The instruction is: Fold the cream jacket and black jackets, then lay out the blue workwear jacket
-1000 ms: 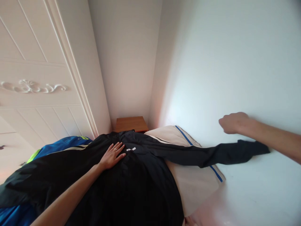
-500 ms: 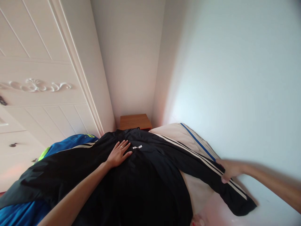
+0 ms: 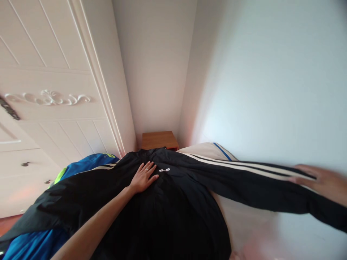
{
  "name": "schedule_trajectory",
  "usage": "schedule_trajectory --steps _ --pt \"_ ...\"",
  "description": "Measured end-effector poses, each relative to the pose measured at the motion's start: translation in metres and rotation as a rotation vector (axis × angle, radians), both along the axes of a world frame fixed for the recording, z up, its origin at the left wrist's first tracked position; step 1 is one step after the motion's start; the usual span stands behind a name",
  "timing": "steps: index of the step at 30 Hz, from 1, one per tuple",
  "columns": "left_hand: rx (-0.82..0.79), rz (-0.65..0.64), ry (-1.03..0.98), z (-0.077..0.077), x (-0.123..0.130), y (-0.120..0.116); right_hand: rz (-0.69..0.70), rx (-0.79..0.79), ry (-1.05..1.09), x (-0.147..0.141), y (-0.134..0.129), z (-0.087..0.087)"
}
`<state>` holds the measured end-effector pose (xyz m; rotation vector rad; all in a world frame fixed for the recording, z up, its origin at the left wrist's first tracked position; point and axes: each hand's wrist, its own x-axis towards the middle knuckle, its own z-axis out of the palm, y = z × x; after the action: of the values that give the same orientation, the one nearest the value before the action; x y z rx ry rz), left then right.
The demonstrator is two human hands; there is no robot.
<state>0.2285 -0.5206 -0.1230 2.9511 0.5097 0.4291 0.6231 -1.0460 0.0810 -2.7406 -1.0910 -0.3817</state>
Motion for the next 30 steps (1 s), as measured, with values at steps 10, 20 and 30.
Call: schedule_trajectory --steps 10,20,30 --pt "0.028 0.006 -0.016 -0.004 0.001 0.0 -0.086 -0.537 -0.371 -0.002 0.163 0.064" --pt "0.032 -0.008 0.07 0.005 -0.003 -0.009 0.695 -0.129 0.057 -0.112 0.386 -0.072" --pt "-0.1 -0.014 0.119 0.038 -0.014 -0.025 0.883 -0.019 0.129 -0.133 0.391 -0.157"
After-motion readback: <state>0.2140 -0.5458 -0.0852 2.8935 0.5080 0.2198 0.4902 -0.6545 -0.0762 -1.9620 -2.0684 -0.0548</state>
